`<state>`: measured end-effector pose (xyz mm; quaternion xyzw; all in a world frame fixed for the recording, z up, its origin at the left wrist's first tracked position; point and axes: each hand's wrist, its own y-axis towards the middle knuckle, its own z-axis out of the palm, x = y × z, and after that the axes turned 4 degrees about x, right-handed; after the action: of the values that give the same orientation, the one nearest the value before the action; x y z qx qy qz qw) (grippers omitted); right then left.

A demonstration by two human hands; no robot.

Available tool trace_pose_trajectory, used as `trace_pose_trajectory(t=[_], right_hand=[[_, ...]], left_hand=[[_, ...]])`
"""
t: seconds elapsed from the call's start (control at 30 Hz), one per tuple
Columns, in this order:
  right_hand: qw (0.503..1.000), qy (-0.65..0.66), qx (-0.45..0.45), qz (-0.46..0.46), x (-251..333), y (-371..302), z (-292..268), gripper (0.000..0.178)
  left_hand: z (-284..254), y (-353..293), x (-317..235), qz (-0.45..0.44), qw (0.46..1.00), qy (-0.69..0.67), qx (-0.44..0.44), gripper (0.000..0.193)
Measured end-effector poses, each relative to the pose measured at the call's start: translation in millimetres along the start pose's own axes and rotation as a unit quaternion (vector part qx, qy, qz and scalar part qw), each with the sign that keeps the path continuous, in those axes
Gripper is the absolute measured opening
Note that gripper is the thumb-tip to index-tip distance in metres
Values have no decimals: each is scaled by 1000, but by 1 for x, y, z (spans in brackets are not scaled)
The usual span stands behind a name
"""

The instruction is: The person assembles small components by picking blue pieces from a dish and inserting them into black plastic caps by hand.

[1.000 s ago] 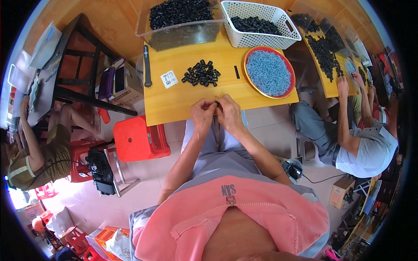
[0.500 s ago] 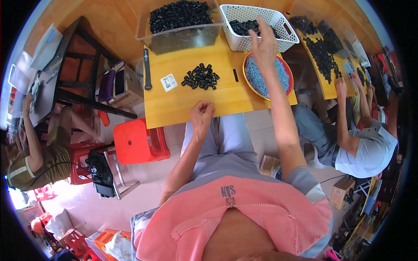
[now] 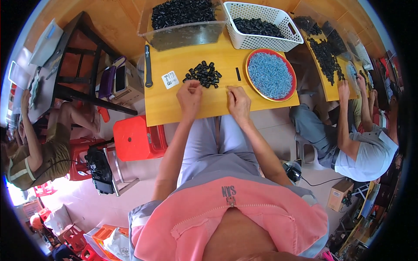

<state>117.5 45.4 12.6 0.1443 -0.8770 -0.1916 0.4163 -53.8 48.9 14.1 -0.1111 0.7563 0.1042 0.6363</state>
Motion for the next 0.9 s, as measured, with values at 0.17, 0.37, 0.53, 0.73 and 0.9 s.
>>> trace_pose_trajectory(t=[0.17,0.37,0.53,0.73,0.9], right_hand=[[1000,-13,-14,-15,-2,-1,4,11],[1000,-12,-19,-2,-5,-3,3,9],[1000,-2,-26,-15,-2,-3,4,7],[986,113,-7,120,-1,4,-21,7],[992,-30,-83,95,-36,43,-80,13]], left_hand=[[-1,32,2,160,978,130,-42,18],[3,47,8,177,959,220,7,18],[1,46,6,205,949,240,6,14],[0,32,-11,82,992,100,0,8],[-6,-5,-9,8,987,-152,40,9]])
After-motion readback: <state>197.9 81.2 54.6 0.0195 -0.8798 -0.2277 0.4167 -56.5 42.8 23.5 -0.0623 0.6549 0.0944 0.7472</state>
